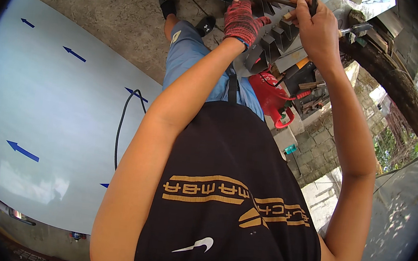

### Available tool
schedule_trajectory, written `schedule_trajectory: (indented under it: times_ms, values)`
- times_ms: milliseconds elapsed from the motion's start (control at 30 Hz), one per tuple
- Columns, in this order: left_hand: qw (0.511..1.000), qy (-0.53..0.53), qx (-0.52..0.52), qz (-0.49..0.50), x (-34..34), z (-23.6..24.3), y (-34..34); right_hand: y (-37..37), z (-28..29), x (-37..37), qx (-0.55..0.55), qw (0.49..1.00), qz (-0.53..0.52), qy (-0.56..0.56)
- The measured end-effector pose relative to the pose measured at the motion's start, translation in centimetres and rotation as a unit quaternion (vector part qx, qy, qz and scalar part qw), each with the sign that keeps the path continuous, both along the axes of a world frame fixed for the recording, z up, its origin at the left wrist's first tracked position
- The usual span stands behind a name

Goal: Assembling and finishing 3D metal sign letters by bending and securing metal strips.

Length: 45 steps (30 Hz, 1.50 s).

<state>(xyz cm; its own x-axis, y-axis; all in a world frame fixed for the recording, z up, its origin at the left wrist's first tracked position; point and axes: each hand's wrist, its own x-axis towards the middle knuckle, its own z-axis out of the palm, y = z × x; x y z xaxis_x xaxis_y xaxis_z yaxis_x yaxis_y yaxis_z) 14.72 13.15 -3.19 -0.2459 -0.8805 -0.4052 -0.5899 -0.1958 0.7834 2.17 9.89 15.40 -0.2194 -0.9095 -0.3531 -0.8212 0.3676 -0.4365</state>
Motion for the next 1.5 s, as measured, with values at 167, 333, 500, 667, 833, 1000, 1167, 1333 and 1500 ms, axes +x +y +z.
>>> schedule_trajectory:
  times_ms: [167,333,500,667,833,1000,1167,1333,1500]
  values:
    - [1.0,0.021,-0.008,-0.014,0.1,-0.7,-0.1,-0.2,0.0,0.2,-0.008,1.0,-0.023,-0.013]
    - [0.999,0.003,0.023,-0.027,0.1,-0.3,-1.0,-0.4,-1.1,0.1,0.009,0.998,-0.05,-0.021]
    - [0.997,0.021,0.057,-0.042,0.3,-0.2,-1.3,-0.7,-1.8,-0.3,0.015,0.994,-0.086,-0.064]
    - [0.997,0.026,0.061,-0.047,0.5,-1.5,-1.4,-1.1,0.1,0.0,0.051,0.997,-0.056,0.031]
    - [0.996,0.046,0.05,-0.058,1.1,0.3,-1.9,-4.2,3.9,0.2,-0.406,0.783,0.468,0.059]
    - [0.998,0.037,0.023,-0.047,1.2,-0.1,-1.6,-4.7,7.1,2.6,0.01,0.598,0.676,0.431]
    - [0.997,0.044,0.038,-0.042,1.1,0.2,-1.5,-3.8,2.5,0.3,-0.025,0.667,0.637,0.387]
    - [0.996,0.026,0.054,-0.065,1.3,-0.1,-2.0,-5.1,3.2,1.3,0.029,0.686,0.63,0.363]
    - [0.997,0.016,0.041,-0.061,0.8,-0.1,-2.2,-4.6,2.1,-0.3,-0.052,0.714,0.615,0.33]
